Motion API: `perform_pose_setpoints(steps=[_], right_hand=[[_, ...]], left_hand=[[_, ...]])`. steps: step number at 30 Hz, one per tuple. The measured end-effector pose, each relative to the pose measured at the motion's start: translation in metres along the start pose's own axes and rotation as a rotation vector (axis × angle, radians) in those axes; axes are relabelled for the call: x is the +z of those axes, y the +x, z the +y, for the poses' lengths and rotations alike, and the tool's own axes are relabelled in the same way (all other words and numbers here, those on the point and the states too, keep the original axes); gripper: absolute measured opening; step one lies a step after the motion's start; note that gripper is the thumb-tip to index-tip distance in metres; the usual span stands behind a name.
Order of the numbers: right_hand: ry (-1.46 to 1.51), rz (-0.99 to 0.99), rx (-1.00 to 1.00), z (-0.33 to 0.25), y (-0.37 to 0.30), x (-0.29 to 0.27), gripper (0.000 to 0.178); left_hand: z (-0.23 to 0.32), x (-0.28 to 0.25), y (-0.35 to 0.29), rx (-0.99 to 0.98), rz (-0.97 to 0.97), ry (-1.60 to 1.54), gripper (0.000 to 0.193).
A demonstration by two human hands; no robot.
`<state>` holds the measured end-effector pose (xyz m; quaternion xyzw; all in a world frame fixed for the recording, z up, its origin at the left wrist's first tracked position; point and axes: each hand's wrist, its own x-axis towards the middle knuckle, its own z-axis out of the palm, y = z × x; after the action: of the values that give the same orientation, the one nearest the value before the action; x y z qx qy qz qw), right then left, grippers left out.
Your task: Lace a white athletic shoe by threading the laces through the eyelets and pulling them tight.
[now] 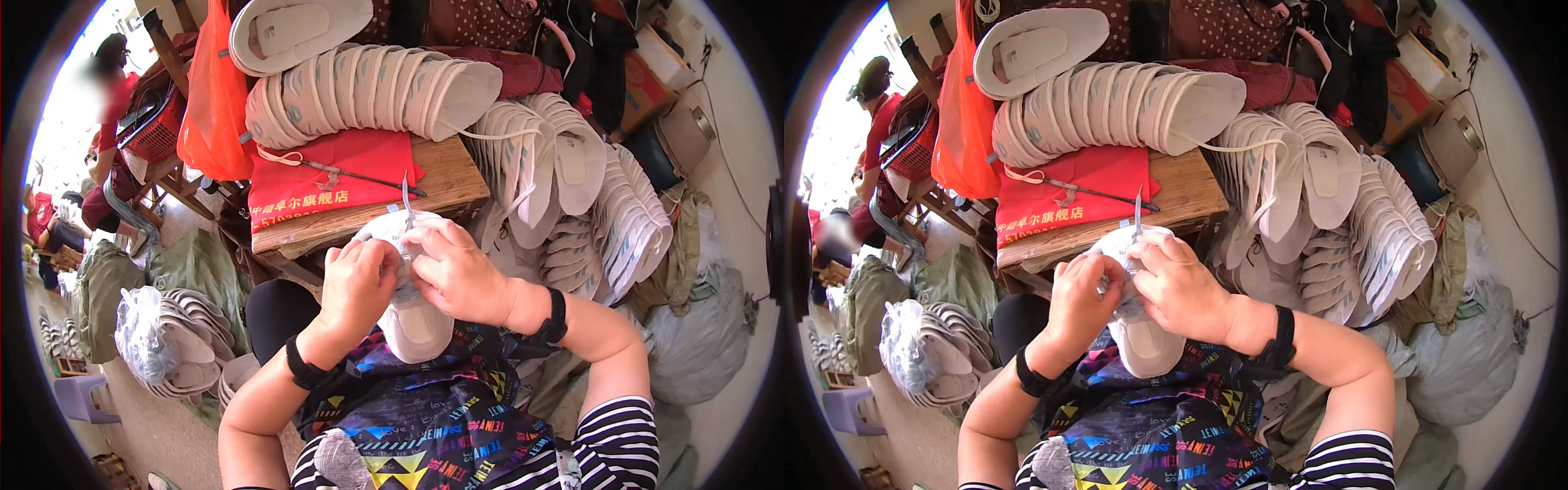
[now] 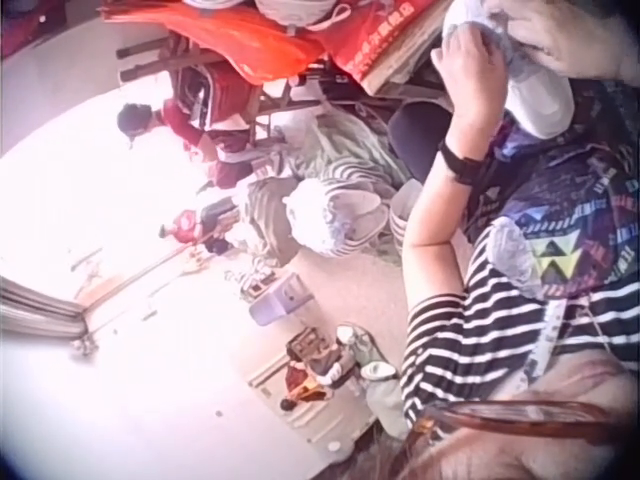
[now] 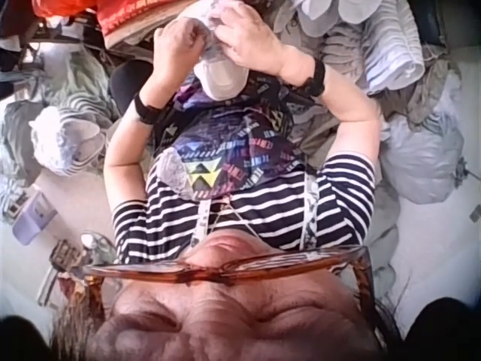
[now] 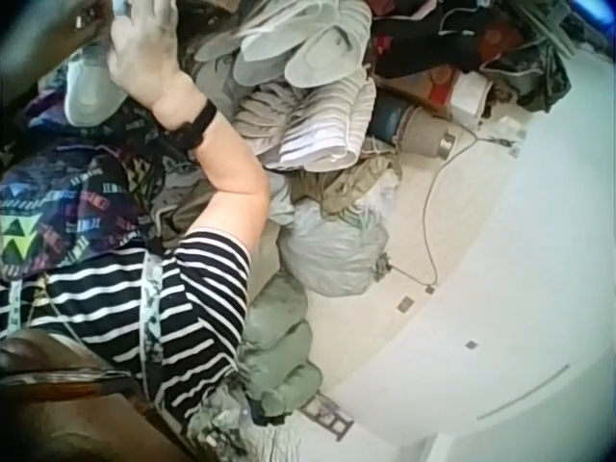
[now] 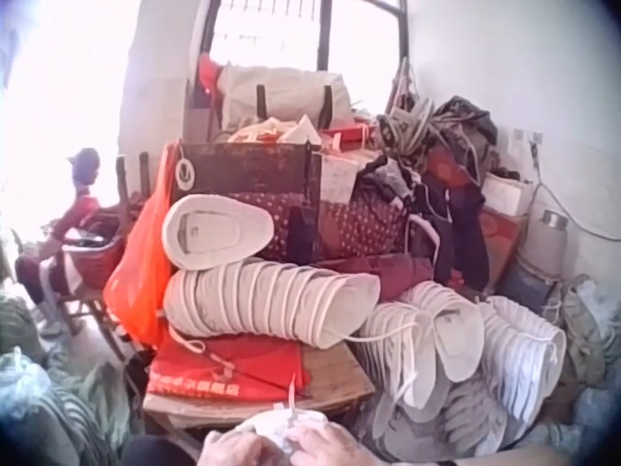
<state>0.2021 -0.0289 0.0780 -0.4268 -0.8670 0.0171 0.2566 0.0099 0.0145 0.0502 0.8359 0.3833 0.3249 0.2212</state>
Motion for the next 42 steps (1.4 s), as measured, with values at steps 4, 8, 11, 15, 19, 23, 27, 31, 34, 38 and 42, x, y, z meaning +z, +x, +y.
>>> perform_pose_setpoints(steps=[4,8,11,15,19,23,27,31,34,38,42], right_hand=[[-0.123,0.048,0.086,0.003,-0.003,0.001,0.021],[-0.208,0.079,0.089,0.0,-0.005,0.011,0.023],[-0.263,0.073,0.118,-0.001,-0.005,0.014,0.021],[-0.208,0.037,0.223,0.0,-0.007,0.017,0.018],[-0.207,-0.032,0.237,-0.003,-0.009,0.014,0.023],[-0.171,-0.012,0.253,-0.004,-0.01,0.016,0.022],[-0.059,0.009,0.288,0.003,-0.012,0.019,0.024],[0.136,0.051,0.363,0.011,-0.012,0.019,0.02],[0.219,0.09,0.393,0.013,-0.009,0.022,0.017],[0.272,0.13,0.396,0.016,-0.013,0.023,0.017],[0.009,0.231,0.281,0.021,-0.016,-0.019,0.013]], left_hand=[[0.004,-0.003,0.004,0.143,-0.017,0.167,0.018],[-0.001,0.001,0.009,0.129,-0.046,0.081,0.019],[-0.002,0.004,0.007,0.172,0.01,0.094,0.021],[-0.001,0.003,0.001,0.19,0.005,0.095,0.024],[0.01,-0.01,-0.002,0.078,-0.005,0.193,0.019],[0.005,-0.007,-0.001,0.062,0.01,0.198,0.011],[0.005,0.004,0.001,0.07,0.036,0.16,0.01],[0.008,0.009,0.001,0.059,0.046,0.127,0.01],[0.003,0.009,-0.002,0.032,0.046,0.091,0.011],[-0.003,0.002,-0.005,0.122,0.115,0.036,0.016],[-0.014,-0.014,-0.03,0.13,0.217,-0.004,0.019]])
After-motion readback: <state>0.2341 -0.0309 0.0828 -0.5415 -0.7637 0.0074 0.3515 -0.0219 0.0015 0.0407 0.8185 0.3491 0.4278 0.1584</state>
